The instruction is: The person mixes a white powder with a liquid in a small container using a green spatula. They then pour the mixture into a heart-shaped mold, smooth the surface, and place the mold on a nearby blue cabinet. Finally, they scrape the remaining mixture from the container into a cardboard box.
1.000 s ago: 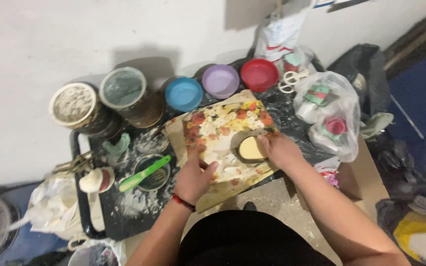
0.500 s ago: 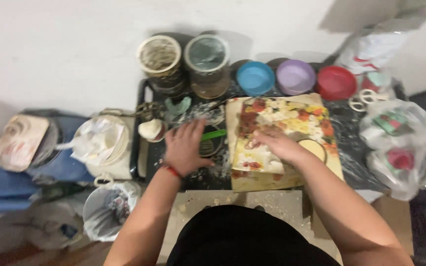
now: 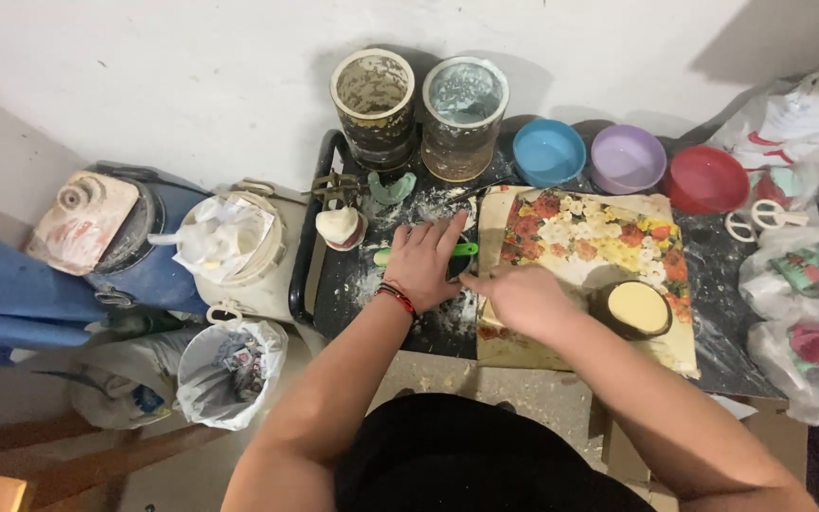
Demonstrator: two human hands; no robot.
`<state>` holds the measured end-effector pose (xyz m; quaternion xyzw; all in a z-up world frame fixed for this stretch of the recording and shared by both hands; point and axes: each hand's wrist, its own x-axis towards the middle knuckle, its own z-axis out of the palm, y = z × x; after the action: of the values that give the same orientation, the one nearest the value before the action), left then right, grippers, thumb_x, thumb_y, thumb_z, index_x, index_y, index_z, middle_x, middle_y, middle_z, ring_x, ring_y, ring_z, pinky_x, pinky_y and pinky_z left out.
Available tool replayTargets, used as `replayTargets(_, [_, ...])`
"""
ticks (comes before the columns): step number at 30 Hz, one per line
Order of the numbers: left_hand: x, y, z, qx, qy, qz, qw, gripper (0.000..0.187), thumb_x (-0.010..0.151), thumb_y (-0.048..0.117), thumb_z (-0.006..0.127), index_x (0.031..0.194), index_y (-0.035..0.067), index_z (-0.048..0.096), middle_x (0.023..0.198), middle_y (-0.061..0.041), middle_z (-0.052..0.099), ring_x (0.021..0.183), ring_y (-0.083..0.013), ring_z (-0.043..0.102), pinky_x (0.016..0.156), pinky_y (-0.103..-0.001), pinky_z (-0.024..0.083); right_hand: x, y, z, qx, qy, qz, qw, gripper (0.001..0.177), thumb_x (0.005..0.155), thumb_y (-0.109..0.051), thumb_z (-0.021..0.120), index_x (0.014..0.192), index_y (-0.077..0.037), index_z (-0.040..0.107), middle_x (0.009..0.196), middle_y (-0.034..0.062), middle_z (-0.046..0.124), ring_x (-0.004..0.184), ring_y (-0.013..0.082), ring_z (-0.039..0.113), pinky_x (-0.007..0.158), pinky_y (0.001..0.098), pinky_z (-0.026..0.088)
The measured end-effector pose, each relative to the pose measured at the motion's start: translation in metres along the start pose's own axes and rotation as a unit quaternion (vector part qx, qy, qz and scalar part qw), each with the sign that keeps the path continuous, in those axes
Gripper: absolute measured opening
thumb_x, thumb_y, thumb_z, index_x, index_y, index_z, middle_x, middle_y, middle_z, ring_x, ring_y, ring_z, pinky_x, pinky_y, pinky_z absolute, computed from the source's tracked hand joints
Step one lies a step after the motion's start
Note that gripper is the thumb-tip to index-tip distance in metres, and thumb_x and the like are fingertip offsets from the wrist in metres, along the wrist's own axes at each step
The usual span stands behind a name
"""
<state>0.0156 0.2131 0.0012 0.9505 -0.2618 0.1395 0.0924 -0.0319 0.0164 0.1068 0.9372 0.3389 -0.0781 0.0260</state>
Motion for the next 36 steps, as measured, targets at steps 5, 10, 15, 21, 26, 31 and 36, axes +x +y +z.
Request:
replayTargets(5, [0.003, 0.000, -0.005, 0.000, -0.058, -0.002, 0.998, 0.116, 0.078, 0.054, 0.075, 0.169, 0.018, 0.014, 0.146, -0.011, 0.055, 0.133, -0.0292, 0.054, 0.108, -0.046, 0.030, 0.017, -0.001, 0.072, 0.684, 0.006, 0.185, 0.706, 0.065, 0.087, 0.008, 0.040, 0.149, -0.004, 0.057, 0.083, 0.0146, 0.070, 0.056, 0.0170, 0.065, 0.051, 0.0261, 0.053])
replayTargets(10, [0.001, 0.003, -0.003, 0.019, -0.027, -0.012, 0.999, 0.109, 0.075, 0.060, 0.069, 0.166, 0.019, 0.025, 0.142, -0.008, 0.059, 0.132, -0.0264, 0.056, 0.107, -0.046, 0.033, 0.004, 0.001, 0.118, 0.796, 0.028, 0.163, 0.582, 0.081, 0.077, 0.012, 0.039, 0.153, -0.012, 0.053, 0.071, 0.0142, 0.059, 0.042, 0.0205, 0.059, 0.040, 0.0232, 0.042])
replayTargets(15, [0.005, 0.003, -0.012, -0.005, -0.093, -0.004, 0.996, 0.119, 0.073, 0.059, 0.078, 0.168, 0.019, 0.018, 0.148, -0.008, 0.055, 0.137, -0.0276, 0.051, 0.108, -0.052, 0.034, -0.036, 0.032, 0.107, 0.730, 0.063, 0.207, 0.649, 0.073, 0.078, 0.011, 0.040, 0.142, -0.012, 0.065, 0.075, 0.0137, 0.065, 0.040, 0.0147, 0.057, 0.037, 0.0220, 0.042])
replayTargets(21, [0.002, 0.015, -0.025, 0.015, -0.111, -0.036, 0.993, 0.126, 0.072, 0.070, 0.078, 0.170, 0.018, 0.016, 0.158, -0.007, 0.047, 0.146, -0.0277, 0.043, 0.114, -0.060, 0.026, -0.126, 0.118, 0.054, 0.438, 0.237, 0.253, 0.829, 0.049, 0.084, 0.003, 0.063, 0.127, -0.016, 0.076, 0.099, 0.0111, 0.076, 0.098, 0.0322, 0.075, 0.081, 0.0454, 0.061])
replayTargets(26, [-0.021, 0.050, -0.037, -0.023, 0.041, -0.019, 0.999, 0.117, 0.075, 0.066, 0.081, 0.165, 0.011, 0.032, 0.167, -0.016, 0.036, 0.157, -0.0384, 0.025, 0.118, -0.075, 0.006, -0.152, 0.119, 0.016, 0.194, -0.108, 0.267, 0.938, 0.122, 0.073, -0.049, 0.090, 0.169, -0.023, 0.019, 0.163, 0.0185, 0.037, 0.149, 0.0442, 0.040, 0.118, 0.0540, 0.040])
replayTargets(31, [-0.071, 0.097, -0.039, -0.077, 0.063, -0.014, 0.995, 0.110, 0.072, 0.063, 0.083, 0.160, 0.010, 0.041, 0.163, -0.010, 0.046, 0.155, -0.0328, 0.036, 0.123, -0.071, 0.006, -0.137, 0.123, 0.031, 0.186, -0.123, 0.258, 0.940, 0.128, 0.075, -0.042, 0.091, 0.169, -0.026, 0.005, 0.159, 0.0253, 0.034, 0.143, 0.0444, 0.043, 0.109, 0.0530, 0.048])
replayTargets(36, [-0.147, 0.128, -0.012, -0.128, 0.017, -0.039, 0.991, 0.108, 0.073, 0.065, 0.080, 0.159, 0.013, 0.039, 0.165, -0.005, 0.044, 0.157, -0.0296, 0.034, 0.121, -0.074, 0.011, -0.139, 0.126, 0.036, 0.151, -0.162, 0.278, 0.935, 0.122, 0.080, -0.033, 0.089, 0.167, -0.029, 0.004, 0.165, 0.0333, 0.020, 0.145, 0.0440, 0.040, 0.097, 0.0485, 0.056])
